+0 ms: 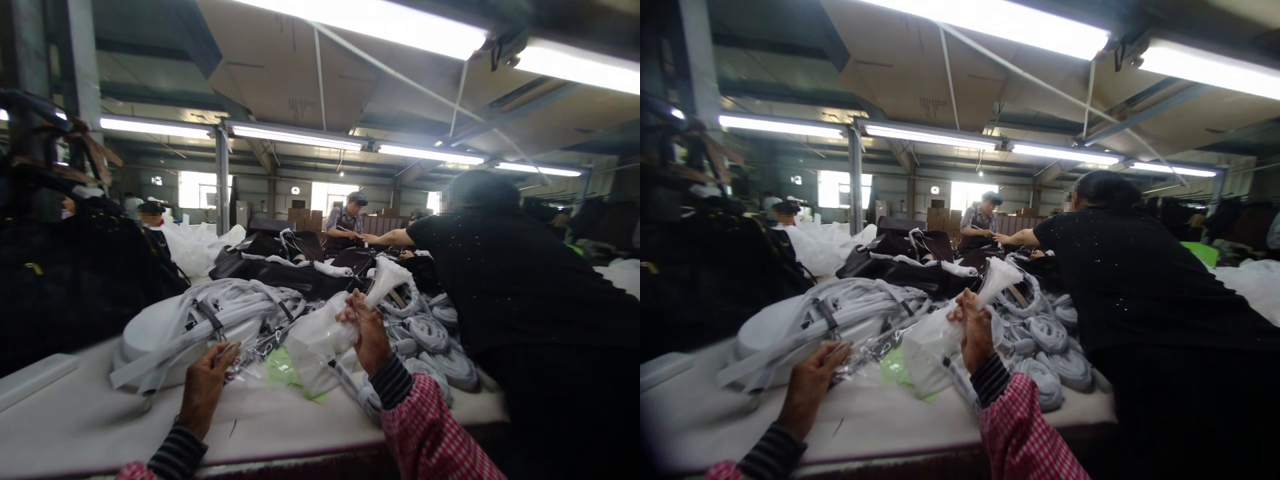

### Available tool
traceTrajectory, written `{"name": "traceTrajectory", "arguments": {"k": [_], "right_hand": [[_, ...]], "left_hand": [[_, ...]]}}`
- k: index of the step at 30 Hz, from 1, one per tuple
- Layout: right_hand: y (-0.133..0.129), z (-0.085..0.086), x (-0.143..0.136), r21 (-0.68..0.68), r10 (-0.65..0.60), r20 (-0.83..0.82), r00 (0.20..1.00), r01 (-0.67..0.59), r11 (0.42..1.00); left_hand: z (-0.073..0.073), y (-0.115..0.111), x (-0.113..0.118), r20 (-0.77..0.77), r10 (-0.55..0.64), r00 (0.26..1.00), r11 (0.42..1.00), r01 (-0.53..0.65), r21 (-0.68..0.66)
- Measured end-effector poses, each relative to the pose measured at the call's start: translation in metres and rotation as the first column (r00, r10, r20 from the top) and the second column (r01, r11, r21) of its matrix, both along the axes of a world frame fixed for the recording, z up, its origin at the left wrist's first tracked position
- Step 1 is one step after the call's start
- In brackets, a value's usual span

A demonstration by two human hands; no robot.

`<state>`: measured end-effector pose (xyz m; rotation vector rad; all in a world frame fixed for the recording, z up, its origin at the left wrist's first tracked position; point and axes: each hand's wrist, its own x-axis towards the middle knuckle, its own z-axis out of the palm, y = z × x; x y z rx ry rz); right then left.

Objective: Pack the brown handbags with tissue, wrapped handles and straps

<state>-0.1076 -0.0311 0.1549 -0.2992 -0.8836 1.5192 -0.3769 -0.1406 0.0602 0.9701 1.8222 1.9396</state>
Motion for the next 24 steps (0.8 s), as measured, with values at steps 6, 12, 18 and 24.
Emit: {"name": "traceTrajectory", "arguments": {"k": [6,12,18,24], "right_hand": [[0.013,-0.002,-0.019,-0.036,0.065,-0.051,0.997,-0.066,0.997],[0.011,0.004,-0.036,-0.100,0.133,-0.065,0.989,-0.139,0.985],[0.003,-0.002,-0.036,-0.024,0.036,0.044,0.998,-0.035,0.999],[0.008,-0.003,-0.046,0.060,-0.042,0.108,0.993,0.036,0.998]], "left_hand": [[0.001,-0.003,-0.001,-0.041,-0.004,0.999,0.999,0.002,-0.039],[-0.002,-0.005,-0.003,-0.086,0.009,0.996,0.999,-0.013,-0.050],[-0.002,-0.004,-0.004,-0.109,0.017,0.994,0.999,-0.022,-0.043],[-0.003,-0.006,-0.002,-0.059,-0.044,0.997,0.998,0.041,-0.053]]}}
